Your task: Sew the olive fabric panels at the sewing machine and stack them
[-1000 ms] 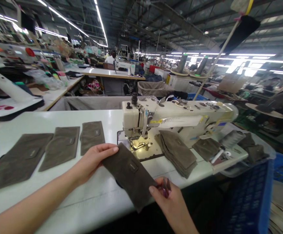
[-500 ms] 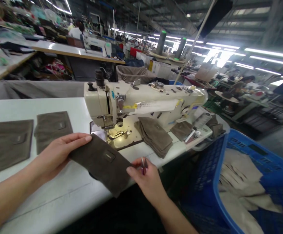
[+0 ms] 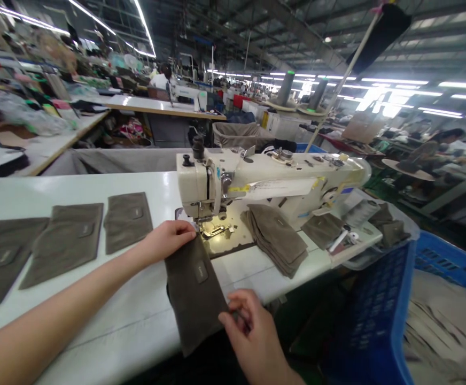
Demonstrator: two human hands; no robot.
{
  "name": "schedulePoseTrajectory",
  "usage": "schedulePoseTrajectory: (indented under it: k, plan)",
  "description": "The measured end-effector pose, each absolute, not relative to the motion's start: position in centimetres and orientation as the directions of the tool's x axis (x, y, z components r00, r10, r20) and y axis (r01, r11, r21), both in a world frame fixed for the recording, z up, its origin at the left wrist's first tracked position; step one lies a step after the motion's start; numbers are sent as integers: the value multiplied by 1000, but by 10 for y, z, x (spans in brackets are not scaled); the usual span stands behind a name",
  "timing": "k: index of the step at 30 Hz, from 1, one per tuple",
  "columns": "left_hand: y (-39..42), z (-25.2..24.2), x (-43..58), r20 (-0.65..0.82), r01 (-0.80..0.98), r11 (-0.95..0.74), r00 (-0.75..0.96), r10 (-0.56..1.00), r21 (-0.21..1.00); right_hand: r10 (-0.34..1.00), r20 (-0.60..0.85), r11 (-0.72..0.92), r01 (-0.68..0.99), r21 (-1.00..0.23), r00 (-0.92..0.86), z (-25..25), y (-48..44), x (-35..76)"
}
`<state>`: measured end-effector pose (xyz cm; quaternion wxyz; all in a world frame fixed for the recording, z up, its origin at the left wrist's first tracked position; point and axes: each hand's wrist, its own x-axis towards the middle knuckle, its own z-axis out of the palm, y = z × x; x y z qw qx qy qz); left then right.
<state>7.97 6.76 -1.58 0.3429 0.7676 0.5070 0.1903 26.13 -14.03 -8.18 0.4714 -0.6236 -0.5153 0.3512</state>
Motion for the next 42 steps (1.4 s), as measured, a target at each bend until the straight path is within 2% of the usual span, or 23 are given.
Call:
schedulePoseTrajectory:
  k: [4,10,16,19,24,31,42]
  plan:
    - [70,-16,87,0,694,-330,429,903,640,982,187,163,486,-859,1,-85,-142,270]
    - [68,-17,90,16,738,-367,436,900,567,839,466,542,514,-664,-282,-79,-131,281]
    - [74,-19,87,-7,761,-359,431,902,540,770,435,631,659,-409,-467,-72,-124,287]
    - [77,-18,89,-32,776,-348,426,904,526,752,422,649,682,-338,-507,-72,-124,287]
    - [78,-22,92,-39,811,-311,379,925,495,788,354,611,708,-355,-503,-74,-123,284]
    - [81,-28,91,-29,833,-293,347,938,468,818,360,573,690,-441,-449,-74,-121,283]
    - [82,-23,93,-48,846,-287,344,938,449,832,311,555,700,-450,-459,-69,-121,281]
